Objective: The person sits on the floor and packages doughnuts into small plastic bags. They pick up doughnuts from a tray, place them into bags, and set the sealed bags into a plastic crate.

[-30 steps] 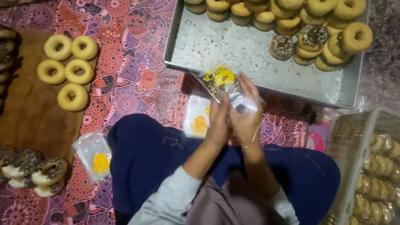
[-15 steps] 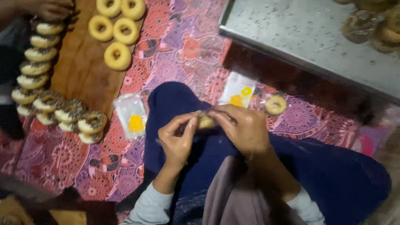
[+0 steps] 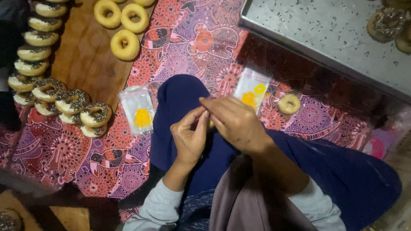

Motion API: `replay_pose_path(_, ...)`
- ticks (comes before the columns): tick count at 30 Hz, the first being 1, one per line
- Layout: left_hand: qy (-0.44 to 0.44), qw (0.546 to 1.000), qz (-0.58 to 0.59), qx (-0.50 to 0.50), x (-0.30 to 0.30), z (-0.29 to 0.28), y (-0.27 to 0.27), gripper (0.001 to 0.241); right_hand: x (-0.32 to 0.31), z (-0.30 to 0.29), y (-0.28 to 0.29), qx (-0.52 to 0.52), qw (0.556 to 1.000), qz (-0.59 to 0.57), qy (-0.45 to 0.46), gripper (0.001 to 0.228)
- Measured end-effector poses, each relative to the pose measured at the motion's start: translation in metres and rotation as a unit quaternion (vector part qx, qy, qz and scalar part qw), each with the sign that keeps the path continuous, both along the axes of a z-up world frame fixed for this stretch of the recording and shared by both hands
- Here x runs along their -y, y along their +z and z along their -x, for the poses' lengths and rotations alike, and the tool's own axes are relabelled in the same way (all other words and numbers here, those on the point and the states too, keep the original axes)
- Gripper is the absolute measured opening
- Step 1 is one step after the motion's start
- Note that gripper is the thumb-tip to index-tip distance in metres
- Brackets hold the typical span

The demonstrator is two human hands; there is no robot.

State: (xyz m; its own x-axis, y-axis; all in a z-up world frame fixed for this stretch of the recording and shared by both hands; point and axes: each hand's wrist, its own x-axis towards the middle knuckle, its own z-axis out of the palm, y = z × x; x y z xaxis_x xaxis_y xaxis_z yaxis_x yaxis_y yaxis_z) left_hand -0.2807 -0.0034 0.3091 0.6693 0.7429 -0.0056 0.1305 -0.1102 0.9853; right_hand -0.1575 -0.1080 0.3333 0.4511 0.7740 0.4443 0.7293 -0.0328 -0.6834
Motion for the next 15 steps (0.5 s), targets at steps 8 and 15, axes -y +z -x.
replay_pose_path(8, 0.113, 0.987, 0.033, 0.112, 0.005, -0.016, 0.012, 0.018, 0.012, -0.05, -0.034, -0.276, 0.913, 0.257, -0.153, 0.029)
replay_pose_path(15, 0.089, 0.974, -0.197, 0.067, 0.007, -0.001, -0.012, 0.049, 0.023, 0.032, -0.125, -0.663, 0.744, -0.044, 0.061, 0.051)
